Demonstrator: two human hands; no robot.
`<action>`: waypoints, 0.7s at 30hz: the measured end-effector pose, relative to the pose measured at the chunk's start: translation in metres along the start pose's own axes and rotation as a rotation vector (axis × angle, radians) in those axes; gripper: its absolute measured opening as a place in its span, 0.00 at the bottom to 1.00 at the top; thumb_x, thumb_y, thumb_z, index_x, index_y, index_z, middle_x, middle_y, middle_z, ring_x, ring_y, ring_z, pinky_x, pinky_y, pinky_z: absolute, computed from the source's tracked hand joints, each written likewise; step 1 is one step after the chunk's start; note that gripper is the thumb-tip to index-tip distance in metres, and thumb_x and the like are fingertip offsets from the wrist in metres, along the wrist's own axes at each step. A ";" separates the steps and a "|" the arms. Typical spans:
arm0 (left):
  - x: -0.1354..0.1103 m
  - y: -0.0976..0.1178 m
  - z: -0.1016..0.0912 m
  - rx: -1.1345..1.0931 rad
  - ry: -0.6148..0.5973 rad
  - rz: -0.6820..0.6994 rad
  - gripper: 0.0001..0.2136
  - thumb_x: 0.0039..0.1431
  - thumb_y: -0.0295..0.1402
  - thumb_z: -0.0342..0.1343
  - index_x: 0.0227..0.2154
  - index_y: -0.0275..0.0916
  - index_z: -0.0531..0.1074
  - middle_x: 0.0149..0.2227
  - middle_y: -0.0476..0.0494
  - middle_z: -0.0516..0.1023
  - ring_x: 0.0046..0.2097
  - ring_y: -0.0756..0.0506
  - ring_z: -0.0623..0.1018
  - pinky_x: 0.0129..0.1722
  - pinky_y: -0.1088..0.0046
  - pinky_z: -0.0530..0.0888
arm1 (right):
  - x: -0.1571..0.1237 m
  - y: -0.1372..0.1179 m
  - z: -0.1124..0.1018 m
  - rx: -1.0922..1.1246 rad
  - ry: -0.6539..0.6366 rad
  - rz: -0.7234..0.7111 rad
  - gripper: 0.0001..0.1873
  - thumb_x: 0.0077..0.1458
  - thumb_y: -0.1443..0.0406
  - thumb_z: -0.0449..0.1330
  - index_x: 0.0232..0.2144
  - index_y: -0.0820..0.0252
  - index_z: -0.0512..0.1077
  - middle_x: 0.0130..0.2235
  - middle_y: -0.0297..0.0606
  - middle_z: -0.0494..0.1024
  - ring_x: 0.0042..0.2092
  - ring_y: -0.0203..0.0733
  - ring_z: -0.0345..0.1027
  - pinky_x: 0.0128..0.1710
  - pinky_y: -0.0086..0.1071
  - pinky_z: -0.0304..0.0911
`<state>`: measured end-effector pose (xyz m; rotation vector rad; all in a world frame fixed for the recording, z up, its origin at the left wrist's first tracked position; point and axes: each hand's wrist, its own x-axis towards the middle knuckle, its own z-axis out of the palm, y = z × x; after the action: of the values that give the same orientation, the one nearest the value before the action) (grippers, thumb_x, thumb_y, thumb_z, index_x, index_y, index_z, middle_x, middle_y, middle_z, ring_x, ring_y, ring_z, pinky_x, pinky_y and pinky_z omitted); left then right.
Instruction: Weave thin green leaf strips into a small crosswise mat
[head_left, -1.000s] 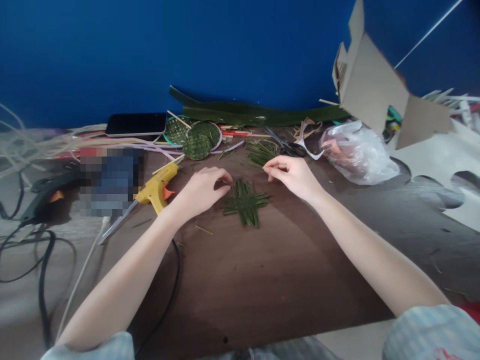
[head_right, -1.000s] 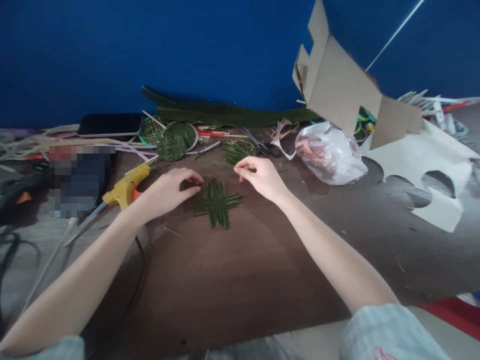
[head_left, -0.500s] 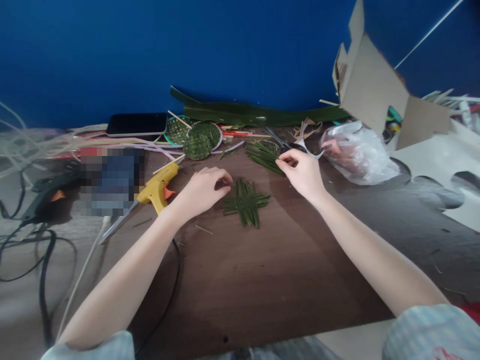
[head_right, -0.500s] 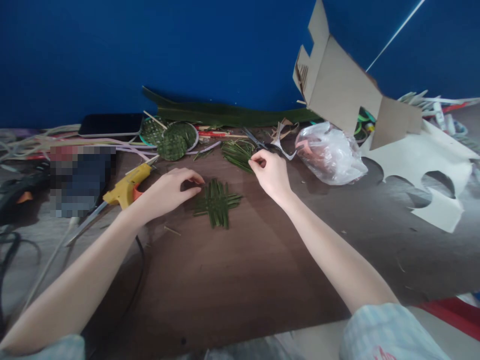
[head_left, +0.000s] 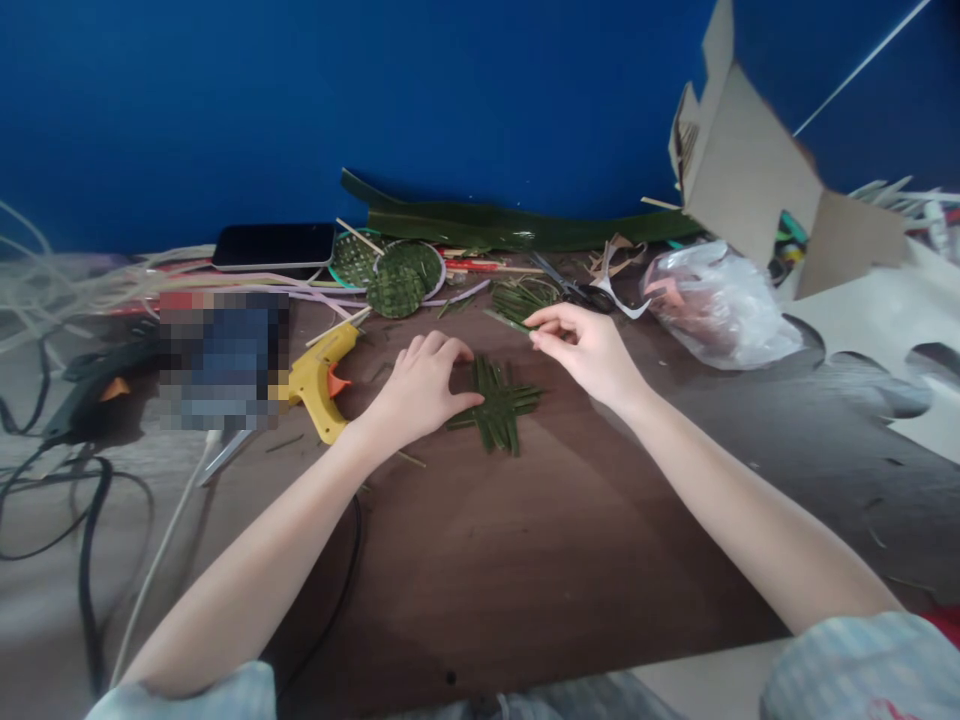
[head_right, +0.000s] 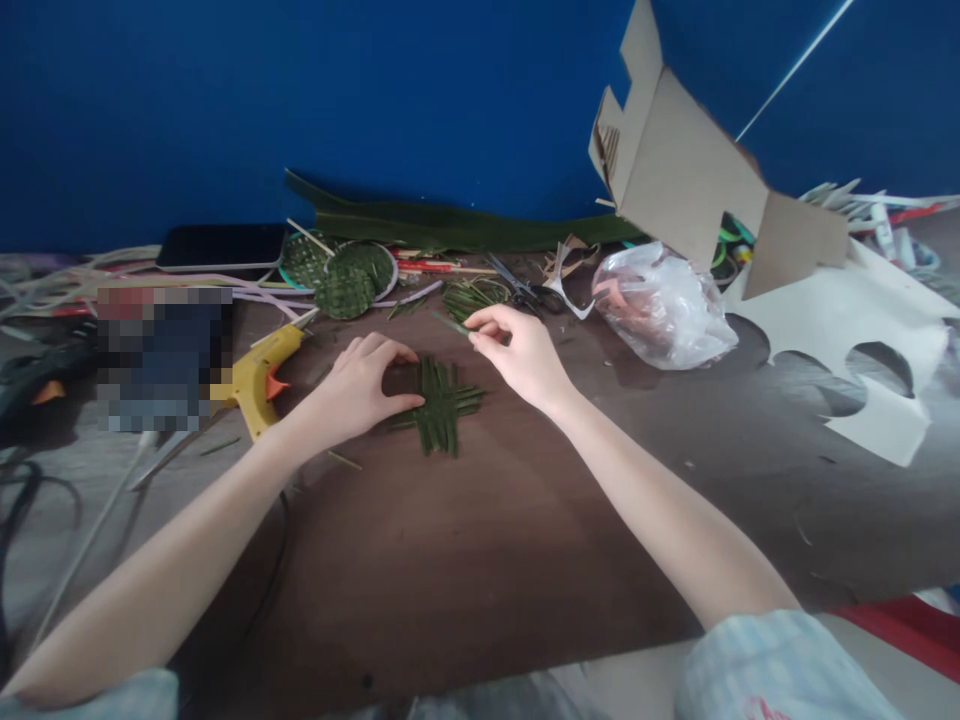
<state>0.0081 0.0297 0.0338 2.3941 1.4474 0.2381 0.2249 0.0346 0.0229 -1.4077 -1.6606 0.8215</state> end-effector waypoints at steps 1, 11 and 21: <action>0.000 0.001 0.002 0.019 0.002 -0.012 0.20 0.49 0.38 0.61 0.44 0.35 0.67 0.44 0.40 0.68 0.47 0.39 0.68 0.49 0.58 0.66 | -0.001 0.000 0.002 0.011 -0.023 0.008 0.08 0.49 0.66 0.59 0.34 0.61 0.72 0.28 0.35 0.76 0.31 0.39 0.69 0.34 0.36 0.60; 0.000 0.007 0.003 0.026 -0.029 -0.059 0.20 0.49 0.36 0.63 0.44 0.36 0.67 0.45 0.41 0.65 0.49 0.38 0.66 0.50 0.58 0.65 | -0.002 0.004 0.007 0.051 -0.064 0.031 0.04 0.49 0.65 0.60 0.29 0.60 0.71 0.27 0.34 0.75 0.31 0.38 0.69 0.33 0.34 0.60; 0.000 0.008 0.004 0.019 -0.005 -0.060 0.18 0.47 0.33 0.63 0.40 0.36 0.65 0.43 0.42 0.64 0.48 0.38 0.65 0.47 0.58 0.66 | -0.004 0.000 0.006 0.054 -0.092 0.009 0.04 0.49 0.65 0.60 0.29 0.60 0.73 0.28 0.35 0.76 0.30 0.37 0.69 0.32 0.33 0.60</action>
<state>0.0164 0.0254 0.0331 2.3601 1.5234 0.2037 0.2194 0.0311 0.0193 -1.3597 -1.6897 0.9423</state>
